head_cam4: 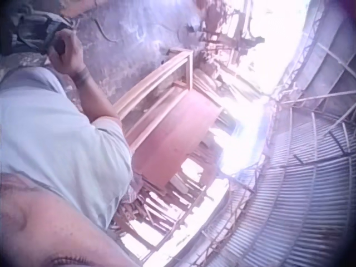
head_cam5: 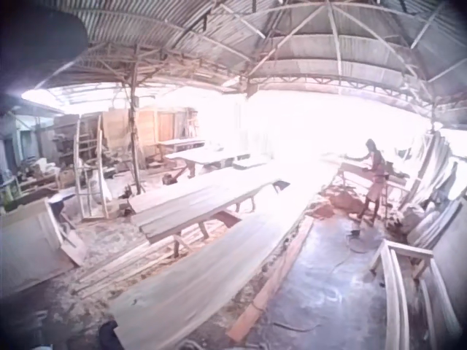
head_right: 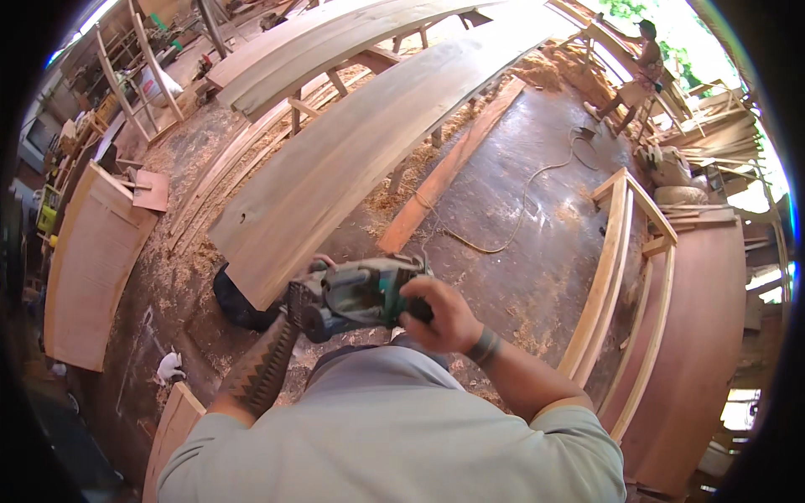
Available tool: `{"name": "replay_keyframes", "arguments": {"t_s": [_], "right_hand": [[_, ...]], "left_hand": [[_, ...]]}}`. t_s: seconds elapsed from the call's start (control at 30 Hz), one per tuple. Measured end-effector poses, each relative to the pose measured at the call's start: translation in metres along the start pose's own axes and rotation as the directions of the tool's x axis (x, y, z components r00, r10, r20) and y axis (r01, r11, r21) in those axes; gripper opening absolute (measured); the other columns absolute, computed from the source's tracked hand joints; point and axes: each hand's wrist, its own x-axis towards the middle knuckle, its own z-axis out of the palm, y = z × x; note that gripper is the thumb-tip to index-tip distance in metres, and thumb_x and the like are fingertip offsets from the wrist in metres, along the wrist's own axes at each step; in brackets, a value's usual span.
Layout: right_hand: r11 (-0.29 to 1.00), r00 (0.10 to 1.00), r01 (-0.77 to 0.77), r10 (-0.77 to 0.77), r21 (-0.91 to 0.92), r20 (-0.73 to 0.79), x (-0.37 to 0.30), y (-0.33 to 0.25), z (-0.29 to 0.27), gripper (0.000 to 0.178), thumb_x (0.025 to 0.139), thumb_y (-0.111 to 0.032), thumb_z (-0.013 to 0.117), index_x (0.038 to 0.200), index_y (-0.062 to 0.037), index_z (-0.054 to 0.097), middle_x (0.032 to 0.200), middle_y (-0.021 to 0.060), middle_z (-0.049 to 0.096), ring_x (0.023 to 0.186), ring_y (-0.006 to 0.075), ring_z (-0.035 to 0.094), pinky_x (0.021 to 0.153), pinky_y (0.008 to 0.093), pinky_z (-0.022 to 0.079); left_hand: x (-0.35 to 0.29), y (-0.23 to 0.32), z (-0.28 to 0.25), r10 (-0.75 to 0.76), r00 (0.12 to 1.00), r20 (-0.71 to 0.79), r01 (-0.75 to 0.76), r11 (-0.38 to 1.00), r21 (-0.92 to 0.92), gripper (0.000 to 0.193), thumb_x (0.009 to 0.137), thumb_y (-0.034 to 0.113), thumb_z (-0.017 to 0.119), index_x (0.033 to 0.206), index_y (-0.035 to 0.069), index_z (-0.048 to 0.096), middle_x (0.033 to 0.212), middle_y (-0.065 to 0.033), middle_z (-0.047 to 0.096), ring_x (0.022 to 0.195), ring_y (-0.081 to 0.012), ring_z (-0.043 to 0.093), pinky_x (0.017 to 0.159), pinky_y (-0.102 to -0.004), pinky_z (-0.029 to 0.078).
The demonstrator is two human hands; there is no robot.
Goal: The person uncoils a power cord, picks up an electric wood router, and plugs it into an extension outlet. They then adjust wooden planks on a work surface and position the router on top of a board.
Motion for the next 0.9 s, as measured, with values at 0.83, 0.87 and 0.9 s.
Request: {"name": "replay_keyframes", "arguments": {"t_s": [0.83,0.87,0.9], "right_hand": [[0.797,0.868,-0.143,0.386,0.587,-0.313,0.231,0.179,0.008,0.02,0.083,-0.005,0.069,0.103,-0.0019,0.066,0.086,-0.0008,0.063,0.076,0.0059,0.057,0.067,0.0232,0.049],[0.801,0.851,-0.135,0.395,0.583,-0.345,0.232,0.182,0.009,0.019,0.084,-0.005,0.069,0.102,-0.002,0.066,0.086,-0.0008,0.063,0.075,0.006,0.057,0.067,0.0232,0.049],[0.805,0.835,-0.127,0.402,0.58,-0.375,0.232,0.186,0.008,0.018,0.084,-0.006,0.07,0.101,-0.0022,0.066,0.085,-0.0009,0.063,0.074,0.006,0.057,0.066,0.0231,0.049]], "left_hand": [[0.204,0.079,-0.096,0.105,0.938,-0.331,-0.006,0.958,0.287,0.02,0.086,0.018,0.069,0.097,0.007,0.057,0.076,-0.0009,0.055,0.057,-0.0097,0.055,0.048,-0.0264,0.047],[0.213,0.078,-0.096,0.093,0.941,-0.326,0.005,0.959,0.285,0.019,0.085,0.017,0.069,0.097,0.007,0.058,0.076,-0.0013,0.055,0.057,-0.0098,0.055,0.047,-0.0262,0.047],[0.222,0.077,-0.095,0.08,0.943,-0.324,0.016,0.959,0.284,0.019,0.084,0.016,0.068,0.097,0.007,0.058,0.076,-0.0017,0.055,0.057,-0.0099,0.055,0.047,-0.026,0.047]]}}
